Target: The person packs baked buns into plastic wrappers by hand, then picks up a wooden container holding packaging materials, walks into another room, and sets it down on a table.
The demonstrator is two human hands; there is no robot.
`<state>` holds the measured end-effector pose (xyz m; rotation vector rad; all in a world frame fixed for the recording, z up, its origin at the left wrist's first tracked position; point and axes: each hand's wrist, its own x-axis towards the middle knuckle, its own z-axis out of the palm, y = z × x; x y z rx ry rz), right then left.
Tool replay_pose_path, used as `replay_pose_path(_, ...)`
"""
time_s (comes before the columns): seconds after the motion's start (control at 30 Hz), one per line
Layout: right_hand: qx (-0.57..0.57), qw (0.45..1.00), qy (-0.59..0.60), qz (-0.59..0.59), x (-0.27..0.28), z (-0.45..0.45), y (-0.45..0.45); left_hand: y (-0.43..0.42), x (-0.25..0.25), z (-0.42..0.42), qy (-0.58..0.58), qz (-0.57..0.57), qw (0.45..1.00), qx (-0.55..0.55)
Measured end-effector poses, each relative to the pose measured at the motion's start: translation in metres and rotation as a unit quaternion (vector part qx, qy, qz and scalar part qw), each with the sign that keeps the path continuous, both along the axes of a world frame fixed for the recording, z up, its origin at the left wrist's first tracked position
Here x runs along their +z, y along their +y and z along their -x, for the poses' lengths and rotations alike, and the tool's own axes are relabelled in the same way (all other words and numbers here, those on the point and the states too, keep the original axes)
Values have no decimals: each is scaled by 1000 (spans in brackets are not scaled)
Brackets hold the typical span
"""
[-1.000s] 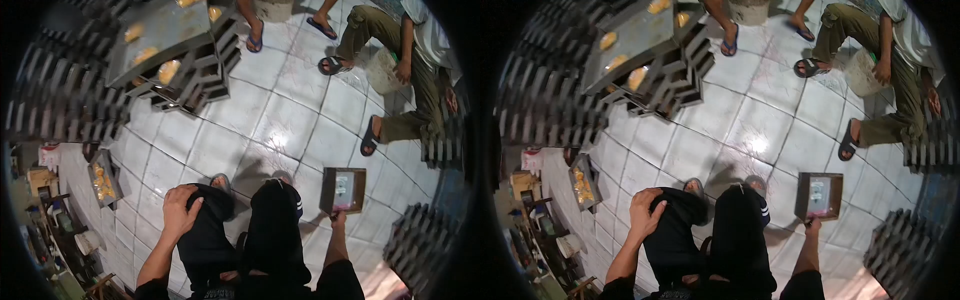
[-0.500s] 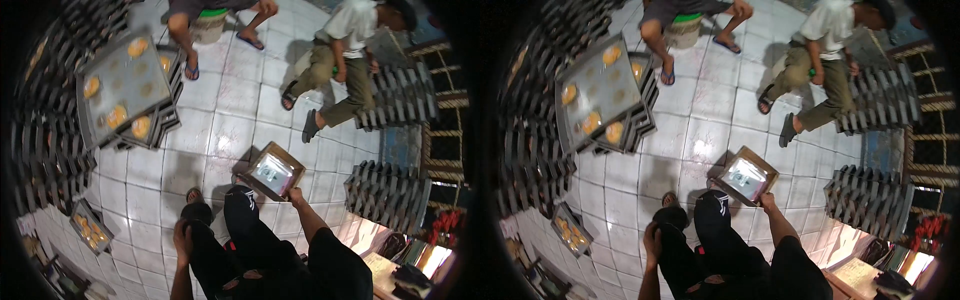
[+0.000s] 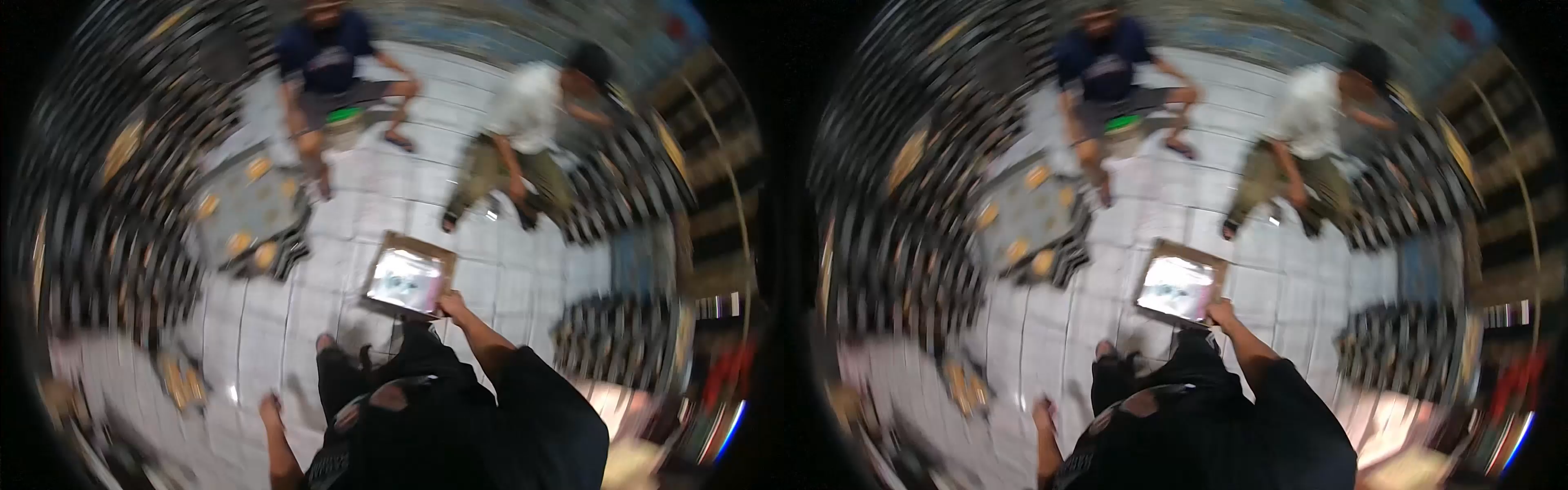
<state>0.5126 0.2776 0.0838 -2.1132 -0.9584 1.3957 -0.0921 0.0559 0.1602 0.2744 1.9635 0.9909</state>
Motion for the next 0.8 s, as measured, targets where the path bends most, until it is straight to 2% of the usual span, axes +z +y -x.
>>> replay_pose_path(0.03,-89,995,28,32,-1,-1,2,5,21,-13,10,-20,1000,-22)
replay_pose_path(0.07,-13,996,12,82,14,-11,11,22,54,-52,-5,-75,996,57)
replay_pose_path(0.1,-54,992,103,51,31,-16,11,32,82,-85,-3,-105,994,38)
replay_pose_path(0.13,-18,994,90,53,27,-24,16,38,95,-117,-6,-96,992,87)
replay_pose_path(0.17,0,993,105,58,31,-32,22,28,101,-135,16,-63,998,23)
replay_pose_path(0.2,59,993,91,46,-75,-82,31,20,110,-156,51,-95,994,-15)
replay_pose_path(0.23,35,982,109,149,-8,-61,39,-5,92,-168,82,-96,990,-59)
replay_pose_path(0.27,13,986,79,149,39,-39,35,-29,88,-193,87,-102,991,6)
replay_pose_path(0.37,72,981,63,168,25,-42,41,-107,72,-226,79,-3,995,60)
replay_pose_path(0.4,81,981,62,168,15,-48,41,-141,35,-237,55,12,995,83)
replay_pose_path(0.5,90,975,61,194,7,-67,55,-181,51,-315,5,133,976,175)
replay_pose_path(0.53,96,970,73,212,8,-69,59,-197,42,-334,-22,148,971,186)
replay_pose_path(0.57,101,964,87,228,10,-70,61,-211,34,-348,-46,159,967,196)
replay_pose_path(0.6,84,971,50,216,9,-66,60,-218,33,-356,-68,169,962,204)
replay_pose_path(0.63,114,962,71,239,13,-65,61,-224,31,-362,-62,169,960,215)
replay_pose_path(0.73,119,948,70,288,23,-38,61,-245,43,-375,-30,145,958,246)
replay_pose_path(0.8,143,939,95,298,19,-23,68,-246,72,-372,-28,123,942,312)
